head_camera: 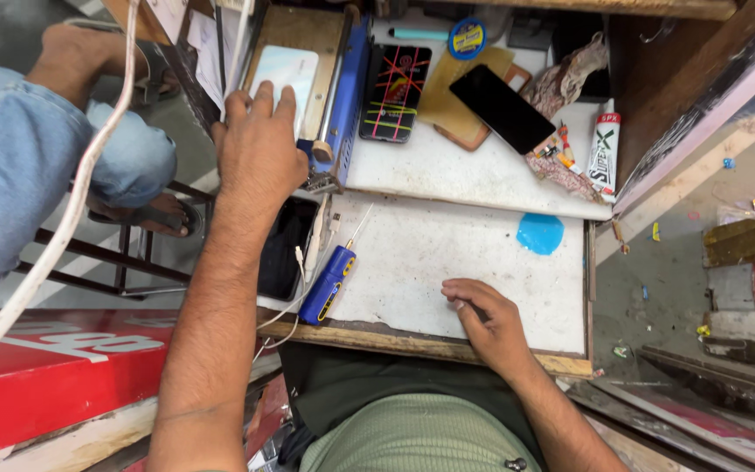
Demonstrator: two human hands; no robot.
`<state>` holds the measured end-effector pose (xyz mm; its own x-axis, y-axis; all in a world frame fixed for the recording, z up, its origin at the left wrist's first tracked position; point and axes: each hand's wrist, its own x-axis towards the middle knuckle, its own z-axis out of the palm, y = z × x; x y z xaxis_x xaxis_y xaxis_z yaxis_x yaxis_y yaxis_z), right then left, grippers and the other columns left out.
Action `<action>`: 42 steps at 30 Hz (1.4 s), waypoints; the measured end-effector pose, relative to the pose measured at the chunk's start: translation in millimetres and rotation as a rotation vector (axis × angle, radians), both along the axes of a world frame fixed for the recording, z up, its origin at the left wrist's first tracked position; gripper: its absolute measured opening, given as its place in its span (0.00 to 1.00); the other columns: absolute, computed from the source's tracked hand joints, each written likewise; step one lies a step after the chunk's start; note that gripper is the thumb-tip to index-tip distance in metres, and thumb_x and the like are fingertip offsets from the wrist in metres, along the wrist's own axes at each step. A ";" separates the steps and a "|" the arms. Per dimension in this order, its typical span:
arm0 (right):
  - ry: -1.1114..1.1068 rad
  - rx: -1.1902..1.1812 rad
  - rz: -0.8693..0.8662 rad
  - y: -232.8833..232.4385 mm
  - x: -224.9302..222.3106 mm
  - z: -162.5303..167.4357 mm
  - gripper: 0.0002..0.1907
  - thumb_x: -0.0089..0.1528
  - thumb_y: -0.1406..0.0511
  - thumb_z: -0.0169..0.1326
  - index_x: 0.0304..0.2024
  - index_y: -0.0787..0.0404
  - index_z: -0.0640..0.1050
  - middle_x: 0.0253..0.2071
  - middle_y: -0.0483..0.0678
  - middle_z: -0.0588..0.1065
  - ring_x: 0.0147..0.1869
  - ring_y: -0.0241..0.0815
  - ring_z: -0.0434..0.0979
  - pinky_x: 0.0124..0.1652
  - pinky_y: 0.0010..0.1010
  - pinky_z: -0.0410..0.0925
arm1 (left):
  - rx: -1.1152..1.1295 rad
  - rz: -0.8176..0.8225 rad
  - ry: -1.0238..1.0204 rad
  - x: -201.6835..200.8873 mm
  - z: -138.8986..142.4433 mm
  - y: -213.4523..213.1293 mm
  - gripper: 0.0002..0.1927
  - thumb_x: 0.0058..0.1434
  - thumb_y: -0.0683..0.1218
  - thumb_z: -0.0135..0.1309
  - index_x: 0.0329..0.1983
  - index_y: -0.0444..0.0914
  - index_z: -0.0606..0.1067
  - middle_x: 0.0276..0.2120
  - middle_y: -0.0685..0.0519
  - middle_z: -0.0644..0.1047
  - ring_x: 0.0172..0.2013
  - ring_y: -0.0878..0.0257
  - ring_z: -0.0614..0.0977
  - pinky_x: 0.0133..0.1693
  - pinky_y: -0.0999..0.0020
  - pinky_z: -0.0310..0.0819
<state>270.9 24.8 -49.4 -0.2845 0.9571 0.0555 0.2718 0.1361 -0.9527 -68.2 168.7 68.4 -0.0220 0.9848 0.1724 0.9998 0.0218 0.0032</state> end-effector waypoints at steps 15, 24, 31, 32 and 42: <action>-0.024 -0.044 -0.008 2.1 -1.6 1.3 0.13 0.64 0.73 0.52 0.49 0.63 0.83 0.52 0.51 0.82 0.51 0.42 0.84 0.51 0.31 0.77 | -0.097 -0.220 -0.156 -1.8 36.4 32.3 0.32 0.68 0.53 0.55 0.72 0.36 0.67 0.72 0.42 0.63 0.72 0.38 0.60 0.70 0.48 0.59; -0.011 -0.087 -0.008 1.0 0.2 -3.0 0.13 0.64 0.73 0.51 0.49 0.63 0.83 0.53 0.52 0.82 0.52 0.42 0.85 0.51 0.31 0.78 | -0.070 -0.131 -0.028 13.3 39.9 54.3 0.30 0.69 0.52 0.50 0.69 0.30 0.66 0.68 0.39 0.67 0.68 0.40 0.65 0.65 0.50 0.63; -0.038 -0.057 0.014 1.5 0.6 -4.0 0.13 0.64 0.73 0.51 0.48 0.63 0.83 0.52 0.52 0.82 0.52 0.42 0.85 0.51 0.31 0.78 | -0.060 -0.131 -0.031 11.4 39.6 51.9 0.30 0.72 0.54 0.46 0.70 0.31 0.64 0.69 0.40 0.66 0.69 0.42 0.64 0.64 0.51 0.64; -0.042 -0.050 0.013 1.6 0.6 -4.0 0.13 0.64 0.73 0.51 0.48 0.63 0.83 0.52 0.52 0.82 0.52 0.42 0.85 0.51 0.31 0.78 | -0.062 -0.129 -0.027 10.9 39.3 52.7 0.30 0.73 0.54 0.45 0.70 0.31 0.64 0.69 0.41 0.66 0.69 0.42 0.64 0.64 0.51 0.64; -0.100 -0.076 0.016 1.9 2.1 -4.6 0.11 0.64 0.69 0.55 0.48 0.60 0.83 0.49 0.50 0.83 0.50 0.41 0.85 0.49 0.30 0.78 | -0.105 -0.115 0.040 11.0 35.8 55.7 0.29 0.75 0.55 0.42 0.71 0.32 0.63 0.69 0.40 0.66 0.69 0.43 0.65 0.65 0.53 0.64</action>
